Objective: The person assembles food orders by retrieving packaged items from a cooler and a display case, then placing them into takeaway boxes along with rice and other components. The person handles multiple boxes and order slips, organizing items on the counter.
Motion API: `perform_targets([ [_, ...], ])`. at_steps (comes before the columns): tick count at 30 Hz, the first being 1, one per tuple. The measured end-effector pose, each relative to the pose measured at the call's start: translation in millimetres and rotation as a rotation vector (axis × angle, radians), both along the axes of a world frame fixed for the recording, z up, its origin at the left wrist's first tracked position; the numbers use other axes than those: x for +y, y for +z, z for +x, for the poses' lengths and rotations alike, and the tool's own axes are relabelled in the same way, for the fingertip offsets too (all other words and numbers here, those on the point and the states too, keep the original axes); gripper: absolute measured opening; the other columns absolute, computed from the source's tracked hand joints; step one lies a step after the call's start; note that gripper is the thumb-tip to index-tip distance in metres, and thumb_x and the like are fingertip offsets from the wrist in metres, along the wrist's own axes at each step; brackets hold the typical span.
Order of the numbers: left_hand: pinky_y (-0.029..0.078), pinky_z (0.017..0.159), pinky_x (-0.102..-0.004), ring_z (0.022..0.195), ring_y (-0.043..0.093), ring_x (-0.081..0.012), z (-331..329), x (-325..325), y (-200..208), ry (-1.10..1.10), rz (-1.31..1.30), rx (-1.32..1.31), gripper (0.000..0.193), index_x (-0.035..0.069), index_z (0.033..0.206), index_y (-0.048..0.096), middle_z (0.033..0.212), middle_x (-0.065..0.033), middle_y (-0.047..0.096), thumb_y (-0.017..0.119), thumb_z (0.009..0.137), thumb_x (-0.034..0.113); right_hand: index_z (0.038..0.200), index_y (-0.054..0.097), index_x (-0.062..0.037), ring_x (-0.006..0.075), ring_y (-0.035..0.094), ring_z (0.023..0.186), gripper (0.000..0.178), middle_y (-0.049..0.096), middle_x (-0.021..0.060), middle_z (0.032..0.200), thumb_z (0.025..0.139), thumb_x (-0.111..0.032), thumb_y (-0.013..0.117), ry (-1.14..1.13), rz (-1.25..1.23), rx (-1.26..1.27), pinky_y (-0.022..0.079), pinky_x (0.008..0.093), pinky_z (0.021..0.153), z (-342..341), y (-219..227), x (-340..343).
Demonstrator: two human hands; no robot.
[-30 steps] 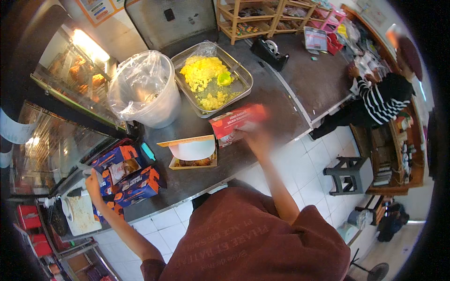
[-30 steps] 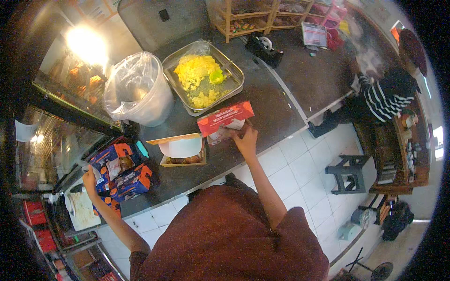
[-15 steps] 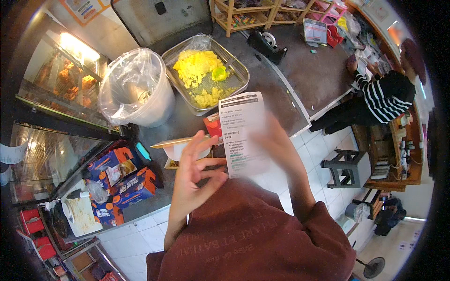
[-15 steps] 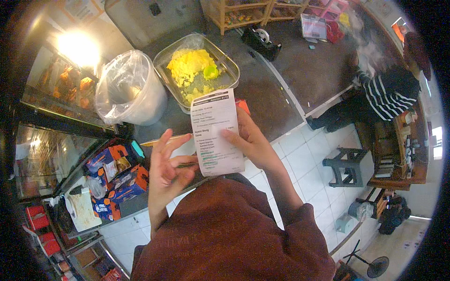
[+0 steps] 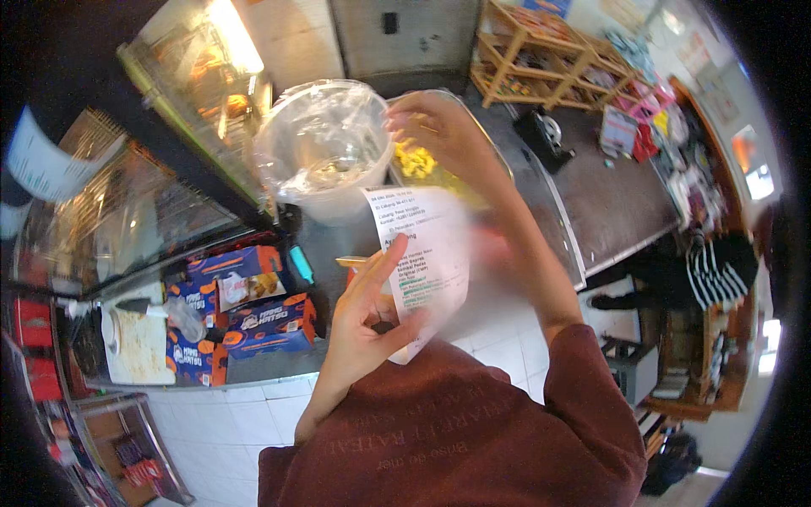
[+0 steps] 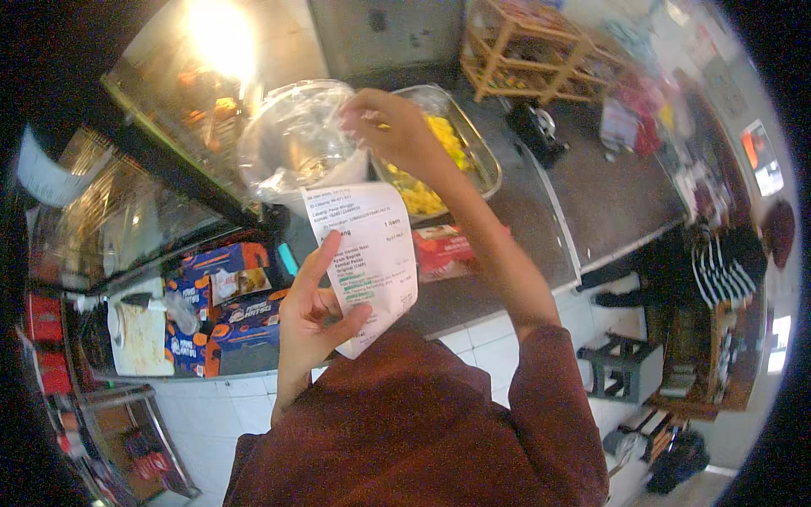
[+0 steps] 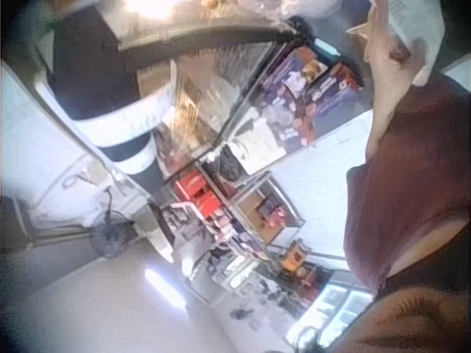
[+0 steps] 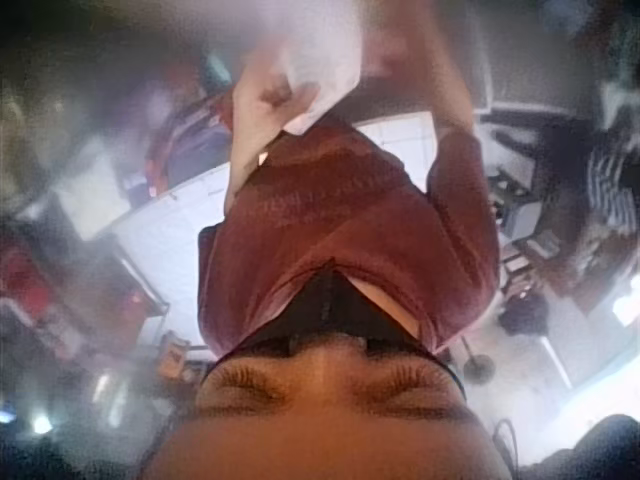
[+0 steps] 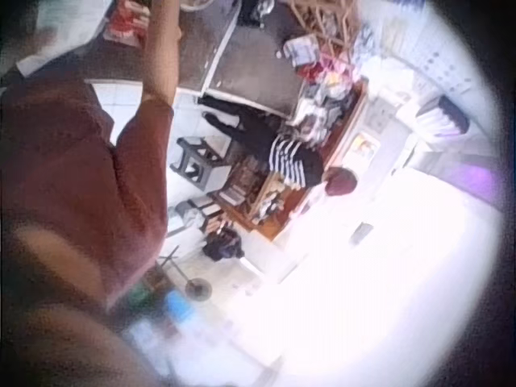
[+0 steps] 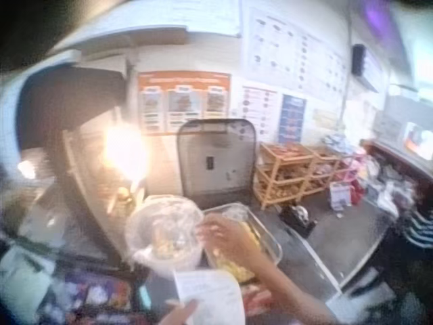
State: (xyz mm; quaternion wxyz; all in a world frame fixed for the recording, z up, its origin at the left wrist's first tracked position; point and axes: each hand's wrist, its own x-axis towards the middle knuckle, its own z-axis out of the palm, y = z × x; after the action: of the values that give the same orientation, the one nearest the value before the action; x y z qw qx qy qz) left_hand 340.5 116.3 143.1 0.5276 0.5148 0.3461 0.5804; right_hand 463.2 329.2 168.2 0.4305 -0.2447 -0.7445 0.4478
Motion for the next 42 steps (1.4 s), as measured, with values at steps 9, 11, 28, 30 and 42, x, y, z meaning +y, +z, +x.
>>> perform_targets([
  [9,0.050,0.081,-0.0257,0.100,0.059,-0.0197,-49,-43,-6,0.339,0.025,0.025,0.082,-0.003,0.137,0.030,0.132,-0.0119,0.039,0.065,0.064,-0.018,0.088,0.066,-0.0058,0.0258,0.065,0.072,0.017,0.066,0.0127,0.081,0.078,-0.019,0.061,0.337,0.662,-1.424,0.051,0.0354,0.066,-167,-205,132],
  [11,0.049,0.080,-0.0238,0.100,0.059,-0.0179,-56,-54,-13,0.418,-0.006,0.033,0.083,-0.002,0.137,0.030,0.135,-0.0124,0.038,0.064,0.063,-0.019,0.088,0.066,-0.0063,0.0266,0.065,0.073,0.017,0.066,0.0127,0.082,0.078,-0.020,0.062,0.416,0.674,-1.438,0.051,0.0360,0.066,-163,-223,113],
  [28,0.046,0.079,-0.0302,0.095,0.056,-0.0200,-29,-59,-62,0.787,-0.150,0.375,0.057,0.000,0.127,0.046,0.121,-0.0140,0.054,0.058,0.072,-0.009,0.081,0.067,-0.0080,0.0301,0.065,0.070,0.018,0.065,0.0126,0.072,0.074,-0.022,0.059,0.335,0.778,-1.088,0.051,0.0409,0.063,-148,-146,113],
  [30,0.046,0.077,-0.0316,0.090,0.057,-0.0221,-6,-39,-64,0.624,-0.003,0.779,0.054,0.002,0.124,0.051,0.114,-0.0134,0.058,0.058,0.072,-0.007,0.080,0.067,-0.0078,0.0293,0.065,0.068,0.017,0.063,0.0134,0.069,0.078,-0.018,0.054,0.311,0.890,-0.953,0.050,0.0396,0.063,-128,-127,123],
  [42,0.052,0.059,-0.0392,0.078,0.063,-0.0283,160,144,-148,0.079,0.196,1.602,0.072,0.005,0.131,0.040,0.114,-0.0151,0.051,0.066,0.065,0.017,0.089,0.061,-0.0047,0.0084,0.054,0.056,0.032,0.057,0.0011,0.068,0.091,-0.035,0.052,0.917,-0.780,-0.565,0.045,0.0237,0.051,258,-98,-18],
])
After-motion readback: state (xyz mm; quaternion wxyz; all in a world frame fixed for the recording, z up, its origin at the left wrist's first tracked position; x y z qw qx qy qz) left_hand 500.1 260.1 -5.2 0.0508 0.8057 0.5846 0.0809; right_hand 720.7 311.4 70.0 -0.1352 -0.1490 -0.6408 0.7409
